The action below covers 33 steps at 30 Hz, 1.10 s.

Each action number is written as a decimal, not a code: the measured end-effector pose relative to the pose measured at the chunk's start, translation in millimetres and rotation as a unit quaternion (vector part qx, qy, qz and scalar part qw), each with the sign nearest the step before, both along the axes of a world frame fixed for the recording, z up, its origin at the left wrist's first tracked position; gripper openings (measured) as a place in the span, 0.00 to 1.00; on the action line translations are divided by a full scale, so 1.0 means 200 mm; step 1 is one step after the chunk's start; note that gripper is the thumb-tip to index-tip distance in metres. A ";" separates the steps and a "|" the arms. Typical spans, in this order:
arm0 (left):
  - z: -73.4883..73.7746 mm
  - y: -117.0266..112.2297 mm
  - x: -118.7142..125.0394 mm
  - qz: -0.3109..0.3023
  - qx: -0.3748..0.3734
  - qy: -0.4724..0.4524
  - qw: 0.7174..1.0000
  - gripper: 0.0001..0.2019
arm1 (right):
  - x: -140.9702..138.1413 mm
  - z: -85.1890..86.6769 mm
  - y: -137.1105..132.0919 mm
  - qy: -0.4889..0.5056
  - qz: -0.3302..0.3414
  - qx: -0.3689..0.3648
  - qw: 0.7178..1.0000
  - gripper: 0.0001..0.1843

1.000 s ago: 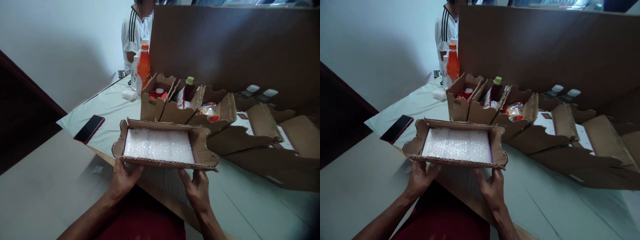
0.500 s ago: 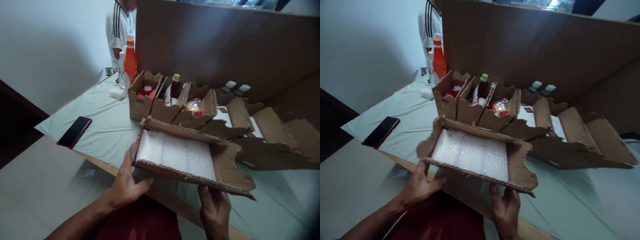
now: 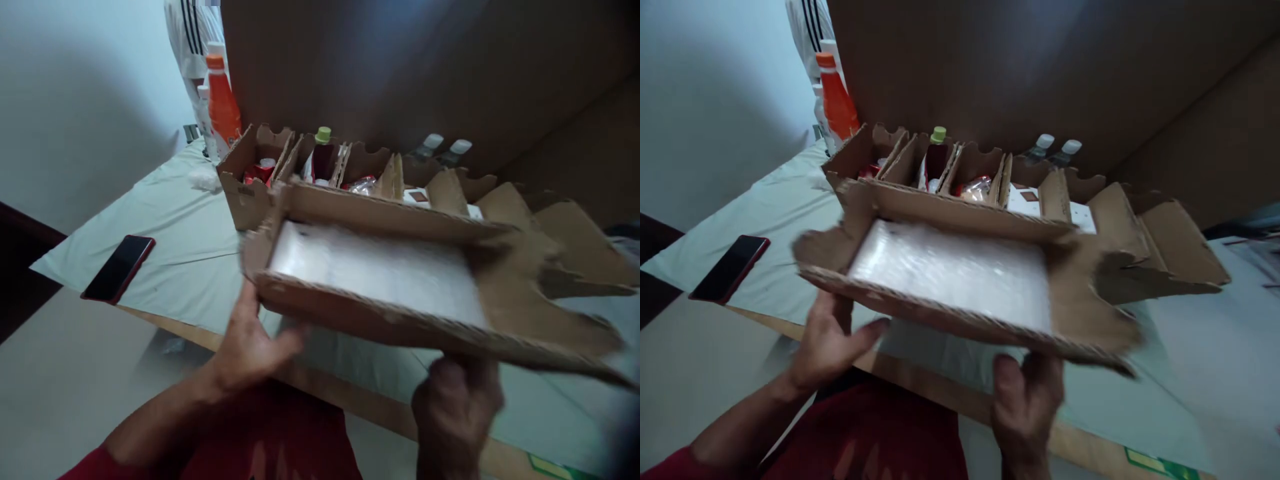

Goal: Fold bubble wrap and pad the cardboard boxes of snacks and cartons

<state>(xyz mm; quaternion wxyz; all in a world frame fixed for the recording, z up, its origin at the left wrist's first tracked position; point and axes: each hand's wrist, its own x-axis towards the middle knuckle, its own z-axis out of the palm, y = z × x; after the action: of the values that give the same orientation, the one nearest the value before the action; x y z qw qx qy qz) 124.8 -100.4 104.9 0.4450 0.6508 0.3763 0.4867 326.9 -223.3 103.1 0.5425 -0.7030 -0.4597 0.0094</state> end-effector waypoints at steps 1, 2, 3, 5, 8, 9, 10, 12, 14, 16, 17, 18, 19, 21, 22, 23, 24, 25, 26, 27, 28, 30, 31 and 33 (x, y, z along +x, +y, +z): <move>-0.02 0.01 -0.04 0.044 -0.002 -0.016 0.999 0.37 | -0.02 0.00 0.06 0.000 0.038 0.001 0.999 0.32; -0.03 0.03 -0.09 0.086 0.004 -0.030 0.996 0.36 | -0.04 0.01 0.13 0.001 0.067 0.010 0.998 0.32; -0.04 0.06 -0.13 0.119 0.014 -0.040 0.992 0.35 | -0.06 0.01 0.21 0.004 0.095 0.015 0.995 0.32; -0.06 0.09 -0.20 0.170 0.022 -0.044 0.984 0.34 | -0.11 0.00 0.37 0.016 0.141 0.009 0.990 0.32; -0.14 0.04 -0.33 0.258 -0.004 -0.017 0.966 0.30 | -0.21 -0.08 0.59 0.048 0.218 -0.029 0.974 0.34; -0.18 0.01 -0.37 0.289 -0.014 -0.013 0.957 0.30 | -0.26 -0.13 0.66 0.056 0.249 -0.047 0.966 0.35; -0.22 -0.03 -0.42 0.317 -0.022 -0.010 0.948 0.30 | -0.31 -0.17 0.73 0.062 0.282 -0.062 0.955 0.36; -0.29 -0.10 -0.50 0.358 -0.023 -0.012 0.934 0.33 | -0.43 -0.24 0.89 0.066 0.351 -0.084 0.930 0.39; -0.33 -0.14 -0.56 0.372 -0.013 -0.014 0.928 0.38 | -0.56 -0.28 1.06 0.058 0.413 -0.088 0.904 0.44; -0.36 -0.15 -0.59 0.366 -0.004 -0.013 0.931 0.41 | -0.68 -0.30 1.21 0.040 0.446 -0.076 0.891 0.45; -0.36 -0.15 -0.59 0.359 -0.002 -0.010 0.933 0.42 | -0.74 -0.31 1.28 0.030 0.447 -0.068 0.892 0.44; -0.37 -0.13 -0.59 0.352 -0.001 -0.006 0.936 0.42 | -0.78 -0.32 1.34 0.020 0.440 -0.062 0.896 0.42; -0.37 -0.11 -0.58 0.347 0.003 0.000 0.938 0.43 | -0.82 -0.32 1.38 0.011 0.427 -0.060 0.902 0.40; -0.38 -0.06 -0.57 0.343 0.013 0.005 0.939 0.44 | -0.88 -0.34 1.43 -0.001 0.396 -0.060 0.916 0.37; -0.39 -0.03 -0.57 0.343 0.018 0.004 0.939 0.45 | -0.89 -0.35 1.44 -0.004 0.380 -0.061 0.923 0.37; -0.40 0.00 -0.56 0.342 0.021 0.000 0.939 0.45 | -0.90 -0.36 1.45 -0.007 0.367 -0.061 0.928 0.38; -0.41 0.04 -0.56 0.339 0.024 -0.003 0.941 0.45 | -0.91 -0.38 1.44 -0.009 0.359 -0.062 0.931 0.39; -0.42 0.07 -0.57 0.334 0.026 -0.002 0.942 0.46 | -0.91 -0.39 1.43 -0.012 0.356 -0.064 0.932 0.39; -0.44 0.10 -0.57 0.329 0.029 0.004 0.944 0.47 | -0.91 -0.41 1.41 -0.014 0.358 -0.067 0.931 0.39; -0.45 0.13 -0.57 0.324 0.034 0.013 0.945 0.48 | -0.91 -0.44 1.40 -0.013 0.360 -0.070 0.930 0.38; -0.46 0.17 -0.57 0.321 0.040 0.023 0.946 0.49 | -0.90 -0.46 1.39 -0.009 0.359 -0.073 0.930 0.36; -0.47 0.25 -0.56 0.319 0.055 0.039 0.945 0.48 | -0.88 -0.52 1.36 0.002 0.344 -0.078 0.936 0.32; -0.47 0.31 -0.55 0.317 0.063 0.045 0.945 0.48 | -0.87 -0.55 1.35 0.007 0.334 -0.080 0.939 0.31; -0.47 0.42 -0.52 0.304 0.076 0.059 0.948 0.48 | -0.84 -0.61 1.35 0.013 0.324 -0.080 0.942 0.28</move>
<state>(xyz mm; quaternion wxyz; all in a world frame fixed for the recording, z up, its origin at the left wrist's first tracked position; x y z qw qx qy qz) 20.0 -15.7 10.3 0.2020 0.5648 0.5437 0.5871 158.9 46.1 -18.0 0.4575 -0.5570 -0.6537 0.2306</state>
